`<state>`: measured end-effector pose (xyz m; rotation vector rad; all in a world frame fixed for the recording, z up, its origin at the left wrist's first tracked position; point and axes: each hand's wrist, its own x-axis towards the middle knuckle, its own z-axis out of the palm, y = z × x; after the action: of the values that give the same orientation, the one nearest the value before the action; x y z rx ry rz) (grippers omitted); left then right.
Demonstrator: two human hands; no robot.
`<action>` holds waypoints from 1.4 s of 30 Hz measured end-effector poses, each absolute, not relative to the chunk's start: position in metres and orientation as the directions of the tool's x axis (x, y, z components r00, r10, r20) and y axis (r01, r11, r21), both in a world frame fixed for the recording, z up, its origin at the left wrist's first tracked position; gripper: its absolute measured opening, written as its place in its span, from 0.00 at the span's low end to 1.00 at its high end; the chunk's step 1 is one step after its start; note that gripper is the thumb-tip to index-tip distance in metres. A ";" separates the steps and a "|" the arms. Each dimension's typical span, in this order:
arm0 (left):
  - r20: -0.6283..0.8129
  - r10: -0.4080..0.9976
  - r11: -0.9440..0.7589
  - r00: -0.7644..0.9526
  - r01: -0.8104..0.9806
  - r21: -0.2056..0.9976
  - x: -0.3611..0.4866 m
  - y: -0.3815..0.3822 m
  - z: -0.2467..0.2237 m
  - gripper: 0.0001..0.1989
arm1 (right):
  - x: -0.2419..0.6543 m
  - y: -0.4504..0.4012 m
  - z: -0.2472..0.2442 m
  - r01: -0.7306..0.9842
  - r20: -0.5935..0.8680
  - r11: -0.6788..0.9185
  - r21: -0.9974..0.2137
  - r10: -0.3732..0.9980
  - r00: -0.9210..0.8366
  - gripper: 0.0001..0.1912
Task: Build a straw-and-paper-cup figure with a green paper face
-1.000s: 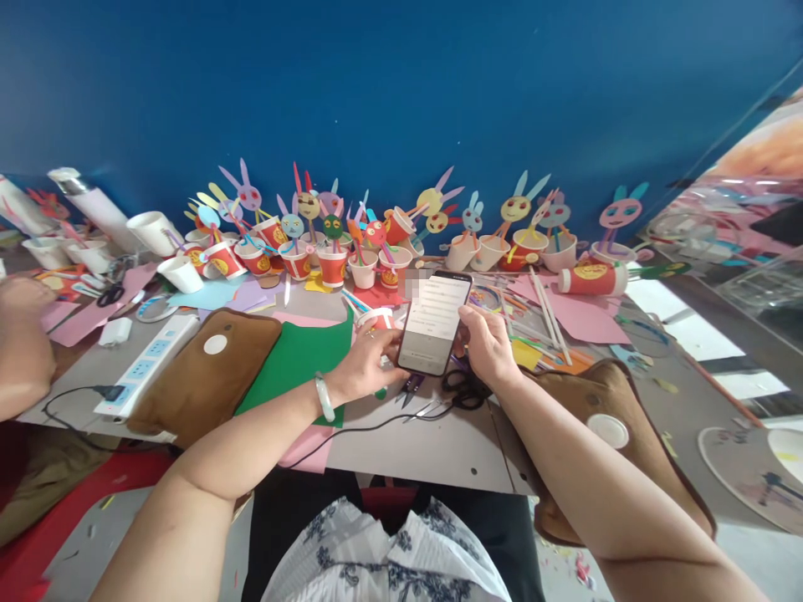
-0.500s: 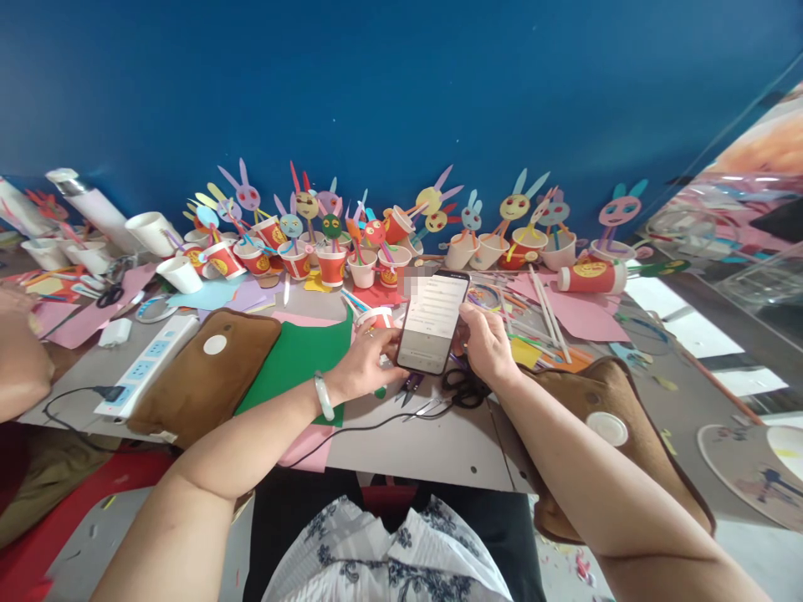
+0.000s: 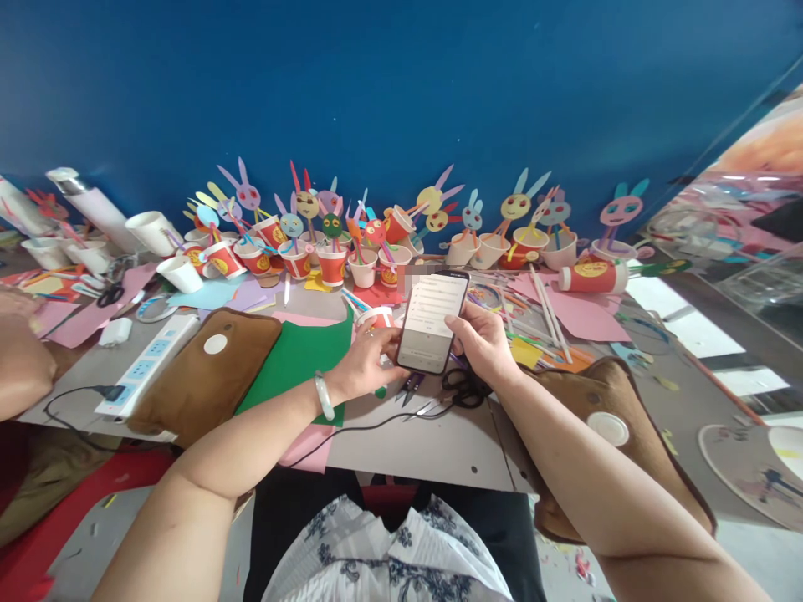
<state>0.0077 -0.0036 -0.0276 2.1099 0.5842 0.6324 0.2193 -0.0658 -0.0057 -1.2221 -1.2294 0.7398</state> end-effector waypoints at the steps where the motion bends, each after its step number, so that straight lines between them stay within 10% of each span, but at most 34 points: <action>1: 0.232 0.603 -0.542 0.763 0.179 0.821 0.008 -0.003 -0.028 0.23 | 0.219 -0.066 -0.006 0.174 0.278 0.239 -0.955 0.928 0.248 0.15; 42: 0.244 0.626 -0.489 0.740 0.129 0.862 0.008 -0.003 -0.027 0.21 | 0.225 -0.065 -0.007 0.082 0.227 0.218 -0.972 0.967 0.114 0.16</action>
<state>0.0075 -0.0029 -0.0272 2.0219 0.5718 0.6839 0.2254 -0.0646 -0.0070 -1.1465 -1.2664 0.9208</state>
